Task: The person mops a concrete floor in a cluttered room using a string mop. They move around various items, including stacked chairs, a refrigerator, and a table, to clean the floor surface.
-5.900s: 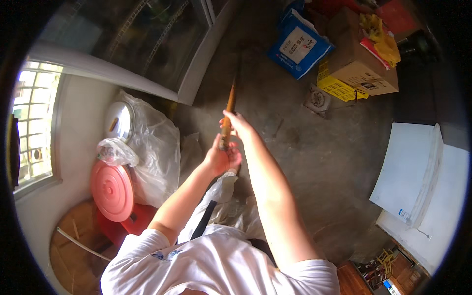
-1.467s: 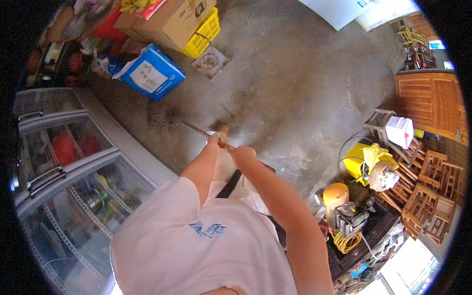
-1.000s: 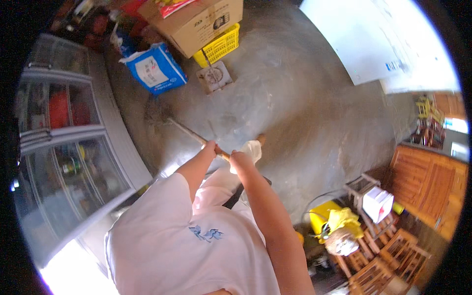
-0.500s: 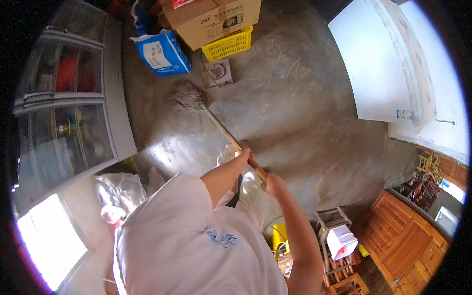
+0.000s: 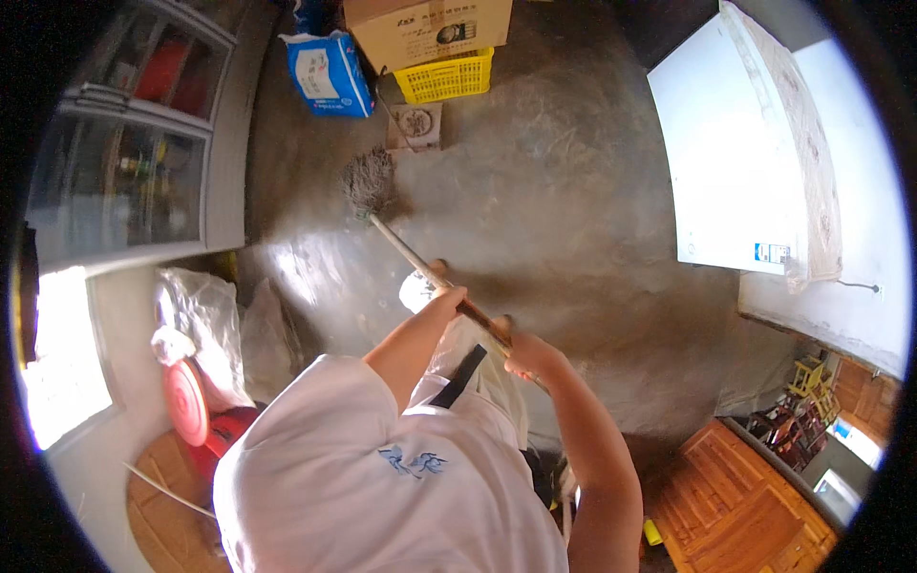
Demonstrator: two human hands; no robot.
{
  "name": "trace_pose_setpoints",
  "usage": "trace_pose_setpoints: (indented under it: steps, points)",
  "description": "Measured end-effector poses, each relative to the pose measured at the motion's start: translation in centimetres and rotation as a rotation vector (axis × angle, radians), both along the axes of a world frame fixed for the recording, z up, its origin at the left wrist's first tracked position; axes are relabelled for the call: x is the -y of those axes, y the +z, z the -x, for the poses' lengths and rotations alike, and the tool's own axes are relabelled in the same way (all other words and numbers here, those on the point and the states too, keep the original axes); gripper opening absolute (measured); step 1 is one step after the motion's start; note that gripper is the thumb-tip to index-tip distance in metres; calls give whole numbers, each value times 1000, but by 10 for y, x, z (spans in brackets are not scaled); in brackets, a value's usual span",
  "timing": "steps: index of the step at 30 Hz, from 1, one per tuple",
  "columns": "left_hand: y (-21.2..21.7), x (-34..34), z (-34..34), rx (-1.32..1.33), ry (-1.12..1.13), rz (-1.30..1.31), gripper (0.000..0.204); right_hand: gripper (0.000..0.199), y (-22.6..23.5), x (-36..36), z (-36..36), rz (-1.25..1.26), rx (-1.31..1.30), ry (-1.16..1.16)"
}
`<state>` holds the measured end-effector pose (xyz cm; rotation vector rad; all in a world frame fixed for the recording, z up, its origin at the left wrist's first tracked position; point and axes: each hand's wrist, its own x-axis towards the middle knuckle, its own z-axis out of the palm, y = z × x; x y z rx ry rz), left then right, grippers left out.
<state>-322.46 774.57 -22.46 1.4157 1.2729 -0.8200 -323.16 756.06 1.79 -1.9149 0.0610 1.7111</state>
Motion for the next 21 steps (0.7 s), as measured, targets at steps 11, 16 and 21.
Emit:
trace_pose_setpoints:
  steps: [11,16,21]
  points:
    - [28,86,1,-19,282,97,15,41,-17,40,-50,186,189,789]
    - [14,138,-38,95,781,227,12,38,-22,74,-94,86,218,490]
    - [22,201,-111,91,848,118,16,37,-41,147,-164,4,162,254]
